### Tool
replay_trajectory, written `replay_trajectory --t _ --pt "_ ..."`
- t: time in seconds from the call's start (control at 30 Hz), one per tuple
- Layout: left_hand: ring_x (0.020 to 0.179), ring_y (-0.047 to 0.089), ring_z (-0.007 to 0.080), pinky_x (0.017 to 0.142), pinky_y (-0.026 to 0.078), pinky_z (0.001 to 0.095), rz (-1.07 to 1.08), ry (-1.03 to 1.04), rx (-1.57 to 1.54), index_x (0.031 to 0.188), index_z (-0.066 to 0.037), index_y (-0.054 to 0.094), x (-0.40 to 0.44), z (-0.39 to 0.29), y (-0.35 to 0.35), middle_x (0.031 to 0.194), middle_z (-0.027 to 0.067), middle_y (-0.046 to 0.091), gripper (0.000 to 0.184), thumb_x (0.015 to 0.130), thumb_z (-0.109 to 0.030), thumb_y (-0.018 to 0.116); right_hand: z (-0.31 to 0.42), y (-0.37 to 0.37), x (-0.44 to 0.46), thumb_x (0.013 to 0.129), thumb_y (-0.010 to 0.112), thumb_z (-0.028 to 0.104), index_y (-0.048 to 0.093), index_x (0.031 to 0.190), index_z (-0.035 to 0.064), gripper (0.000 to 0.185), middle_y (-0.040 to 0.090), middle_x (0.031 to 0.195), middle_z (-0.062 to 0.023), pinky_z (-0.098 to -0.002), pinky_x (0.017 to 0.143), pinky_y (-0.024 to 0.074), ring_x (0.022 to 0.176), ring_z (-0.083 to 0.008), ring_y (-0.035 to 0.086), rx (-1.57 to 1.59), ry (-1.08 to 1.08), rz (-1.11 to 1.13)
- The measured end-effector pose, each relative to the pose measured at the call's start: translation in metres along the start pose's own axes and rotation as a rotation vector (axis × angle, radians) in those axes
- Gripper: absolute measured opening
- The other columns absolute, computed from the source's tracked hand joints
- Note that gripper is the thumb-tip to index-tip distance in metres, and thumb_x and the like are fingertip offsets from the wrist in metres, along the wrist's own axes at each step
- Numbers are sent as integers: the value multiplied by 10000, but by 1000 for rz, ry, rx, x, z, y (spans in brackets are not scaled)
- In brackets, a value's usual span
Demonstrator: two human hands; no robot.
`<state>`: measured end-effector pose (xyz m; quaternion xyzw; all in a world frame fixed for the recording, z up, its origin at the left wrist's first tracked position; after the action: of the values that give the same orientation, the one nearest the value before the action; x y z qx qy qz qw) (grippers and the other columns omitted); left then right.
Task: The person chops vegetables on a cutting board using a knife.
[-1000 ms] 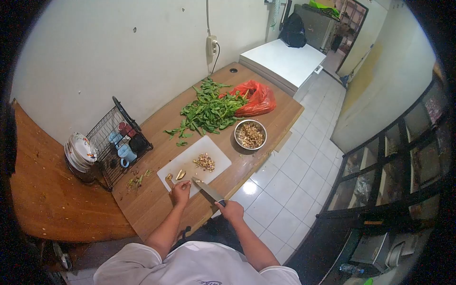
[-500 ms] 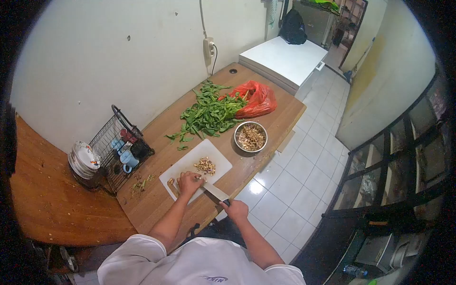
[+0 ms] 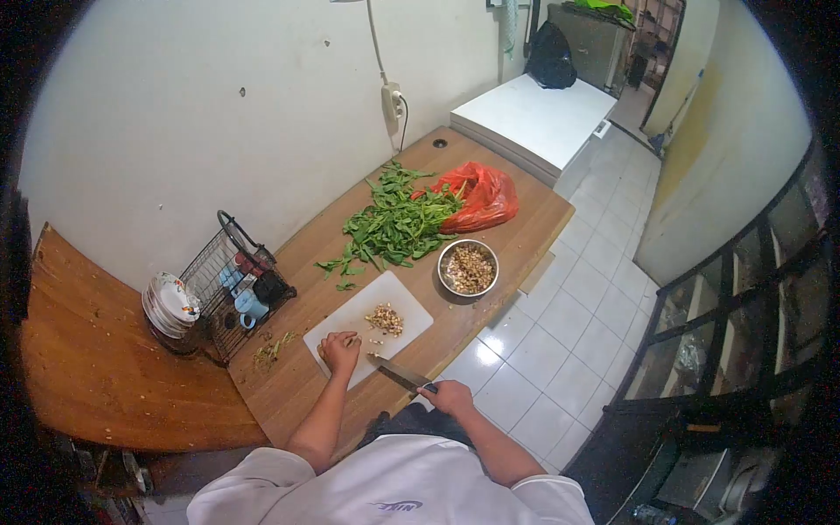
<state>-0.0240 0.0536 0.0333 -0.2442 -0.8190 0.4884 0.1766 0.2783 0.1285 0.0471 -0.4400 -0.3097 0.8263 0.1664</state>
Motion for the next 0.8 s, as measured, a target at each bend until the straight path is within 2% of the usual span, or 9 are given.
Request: replay_trajectory --t 0.13,0.2,0.23,0.33,0.4,0.53,0.63,0.7,0.8 --pt "1201 532 238 1042 367 492 -152 -28 78 970 -314 795 -38 23 -13 1120 -20 652 188 787 -358 794 6 7 21 904 430 778 745 1131 123 761 726 1108 -171 -461 917 539 1088 -344 679 42 -5 101" --pt "1229 529 242 1036 381 499 50 -150 38 955 -323 795 -49 41 -11 1132 -35 657 167 793 -362 788 12 3 33 897 433 783 740 1147 117 775 725 1128 -171 -462 919 539 1098 -355 675 38 -2 151" --pt "1229 529 242 1036 381 499 45 -149 36 955 -323 795 -54 46 -12 1132 -35 657 167 793 -362 788 14 2 39 897 433 783 740 1147 117 775 725 1128 -171 -462 919 539 1098 -355 675 36 -5 147" --pt "1218 532 242 1036 383 498 128 -178 -14 950 -317 796 -60 60 -8 1128 -41 656 164 792 -361 790 14 2 57 894 435 786 746 1144 119 778 730 1115 -174 -460 919 539 1090 -363 679 84 44 35" --pt "1213 537 244 1034 382 496 109 -139 -11 940 -309 795 -58 60 -5 1125 -41 655 159 790 -361 792 12 -3 65 882 436 803 759 1143 172 756 740 1077 -167 -442 906 535 1074 -355 686 136 99 3" --pt "1198 543 247 1025 388 492 103 -100 10 913 -297 796 -43 38 -8 1122 -32 654 144 790 -372 796 19 -17 53 872 450 807 767 1104 168 750 744 1047 -157 -444 890 541 1054 -344 694 89 35 -15" --pt "1192 536 253 1027 379 499 68 -73 -66 886 -291 796 -28 24 -4 1104 -15 647 173 765 -413 816 25 -19 43 869 480 793 769 1037 152 723 747 993 -141 -449 853 550 1004 -342 704 35 17 -48" --pt "1198 518 259 1031 358 508 68 52 -93 836 -277 788 -10 13 8 1089 -2 634 240 708 -469 852 24 -17 43 873 508 770 763 977 139 688 746 923 -131 -459 789 559 926 -338 716 -11 15 -130" --pt "1184 507 260 1025 339 512 183 -45 -109 777 -259 768 9 -4 15 1060 -2 618 262 655 -463 877 17 -15 37 877 524 751 763 969 149 654 743 861 -126 -462 727 564 849 -341 720 -21 14 -250"
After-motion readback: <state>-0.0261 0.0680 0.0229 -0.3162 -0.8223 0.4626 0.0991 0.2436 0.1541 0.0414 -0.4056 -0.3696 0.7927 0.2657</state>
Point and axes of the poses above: each hand's wrist, its own x-axis towards the middle knuckle, its own y-axis out of the palm, z = x × y, the point moved 3 cm from there along x, towards the middle knuckle
